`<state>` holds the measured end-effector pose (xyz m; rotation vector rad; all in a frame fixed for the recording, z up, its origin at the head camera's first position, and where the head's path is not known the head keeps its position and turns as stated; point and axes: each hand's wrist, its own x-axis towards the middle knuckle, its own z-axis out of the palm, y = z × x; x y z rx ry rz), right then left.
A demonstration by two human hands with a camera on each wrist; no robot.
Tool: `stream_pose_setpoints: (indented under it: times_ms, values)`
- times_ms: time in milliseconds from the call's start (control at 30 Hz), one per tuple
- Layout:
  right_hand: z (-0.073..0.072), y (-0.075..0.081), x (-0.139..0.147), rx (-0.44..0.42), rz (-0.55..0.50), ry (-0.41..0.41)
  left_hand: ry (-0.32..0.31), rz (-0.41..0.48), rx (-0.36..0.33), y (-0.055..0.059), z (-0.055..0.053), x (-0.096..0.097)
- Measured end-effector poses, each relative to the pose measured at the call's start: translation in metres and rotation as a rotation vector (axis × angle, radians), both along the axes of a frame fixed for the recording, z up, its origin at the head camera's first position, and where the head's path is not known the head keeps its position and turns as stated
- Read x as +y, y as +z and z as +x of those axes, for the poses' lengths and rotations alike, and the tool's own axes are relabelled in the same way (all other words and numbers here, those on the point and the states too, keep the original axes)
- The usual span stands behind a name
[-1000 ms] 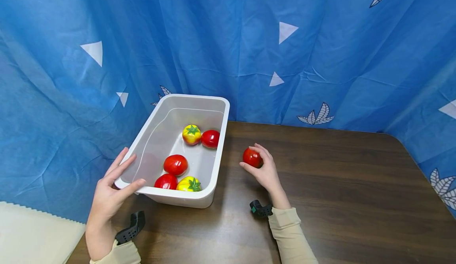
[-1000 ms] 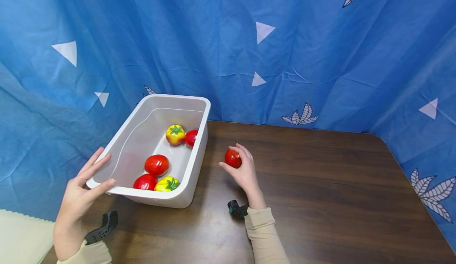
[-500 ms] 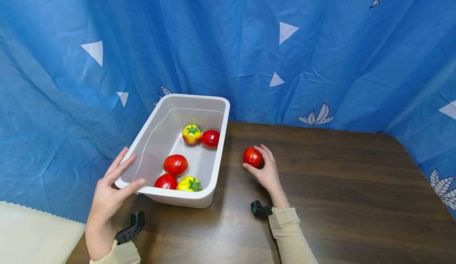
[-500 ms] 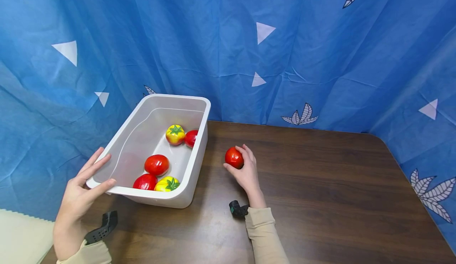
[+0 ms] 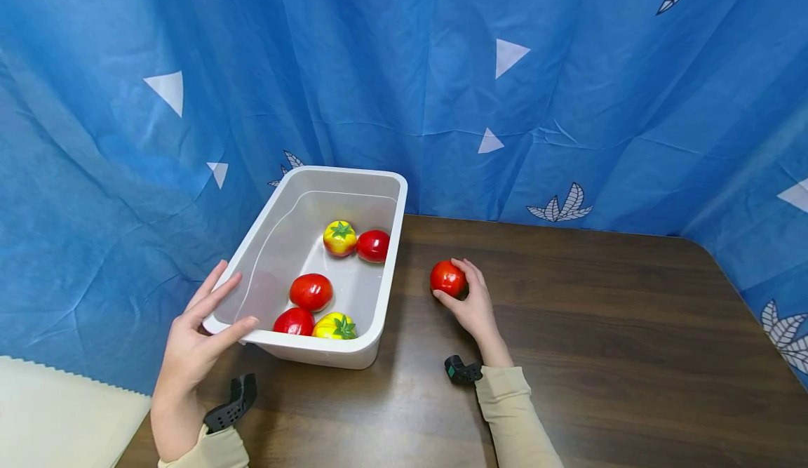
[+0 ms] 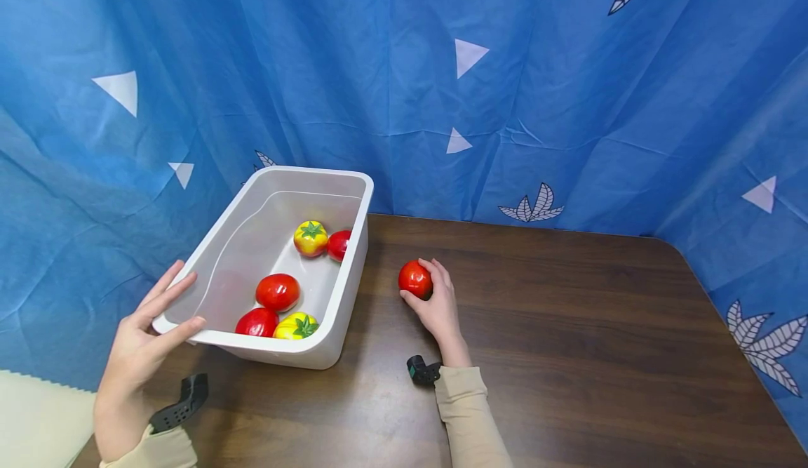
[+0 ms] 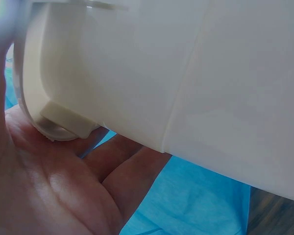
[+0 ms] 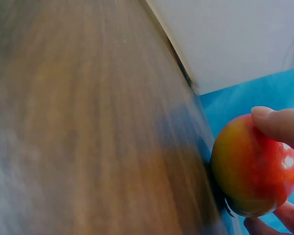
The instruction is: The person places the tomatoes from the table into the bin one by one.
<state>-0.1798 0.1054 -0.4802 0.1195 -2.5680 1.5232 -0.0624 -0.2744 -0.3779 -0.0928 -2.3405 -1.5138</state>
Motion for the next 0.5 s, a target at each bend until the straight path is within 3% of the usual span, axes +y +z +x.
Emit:
stream_pose_setpoints:
  times_ms: [500]
  values:
    - [0.0023, 0.0036, -0.0011, 0.006, -0.011, 0.002, -0.028, 0.01, 0.037, -0.0013, -0.0003, -0.0003]
